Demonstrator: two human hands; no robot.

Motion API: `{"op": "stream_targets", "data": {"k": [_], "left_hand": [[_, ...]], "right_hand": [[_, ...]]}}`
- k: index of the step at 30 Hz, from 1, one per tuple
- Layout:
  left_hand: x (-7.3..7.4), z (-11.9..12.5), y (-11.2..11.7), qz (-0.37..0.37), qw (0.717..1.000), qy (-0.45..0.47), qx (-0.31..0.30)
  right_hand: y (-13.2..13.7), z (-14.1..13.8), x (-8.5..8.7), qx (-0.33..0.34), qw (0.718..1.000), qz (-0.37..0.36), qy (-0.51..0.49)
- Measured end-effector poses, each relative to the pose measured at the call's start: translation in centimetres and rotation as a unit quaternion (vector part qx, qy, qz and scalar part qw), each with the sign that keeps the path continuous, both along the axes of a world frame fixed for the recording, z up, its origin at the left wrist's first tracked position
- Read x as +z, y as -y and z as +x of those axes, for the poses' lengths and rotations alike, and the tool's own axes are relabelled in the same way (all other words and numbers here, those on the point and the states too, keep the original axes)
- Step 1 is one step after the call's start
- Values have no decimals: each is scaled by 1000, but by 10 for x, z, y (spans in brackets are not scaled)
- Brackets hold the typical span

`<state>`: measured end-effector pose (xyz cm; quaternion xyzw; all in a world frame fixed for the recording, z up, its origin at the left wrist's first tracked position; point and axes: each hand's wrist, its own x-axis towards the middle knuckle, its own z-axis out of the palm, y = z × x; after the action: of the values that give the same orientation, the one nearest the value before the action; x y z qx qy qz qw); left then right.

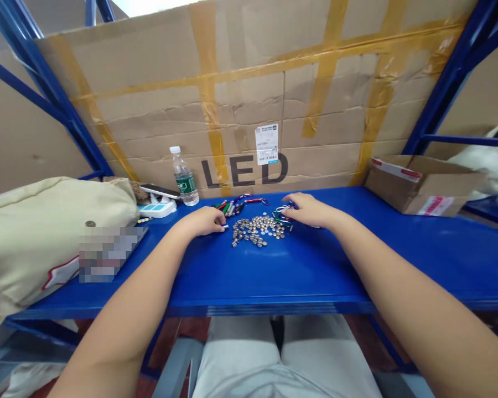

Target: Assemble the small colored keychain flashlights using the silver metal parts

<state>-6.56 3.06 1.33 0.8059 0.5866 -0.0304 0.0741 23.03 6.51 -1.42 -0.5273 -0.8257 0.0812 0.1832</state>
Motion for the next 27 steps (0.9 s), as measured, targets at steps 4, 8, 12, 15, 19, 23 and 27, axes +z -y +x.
{"op": "stream_targets", "data": {"k": [4,8,12,15,19,23,27], "left_hand": [[2,3,2,31,999,6,-14],[1,4,2,52,998,31,-15],[0,4,1,86,993,77,-5],[0,5,1,97,992,83,-2],[0,6,2,88,993,81,9],[-1,5,2,83,993,88,-2],[-1,5,2,66,993,94,-18]], "right_hand": [[3,-2,-3,54,989,-93,104],[6,-4,-2,51,986,-105,118],[2,-2,-5,52,989,-92,104],[0,-1,-7,68,992,-60,82],[2,-4,-7,68,994,-38,77],[6,-8,-7,71,994,-38,76],[9,-10,-6,83,993,-41,73]]}}
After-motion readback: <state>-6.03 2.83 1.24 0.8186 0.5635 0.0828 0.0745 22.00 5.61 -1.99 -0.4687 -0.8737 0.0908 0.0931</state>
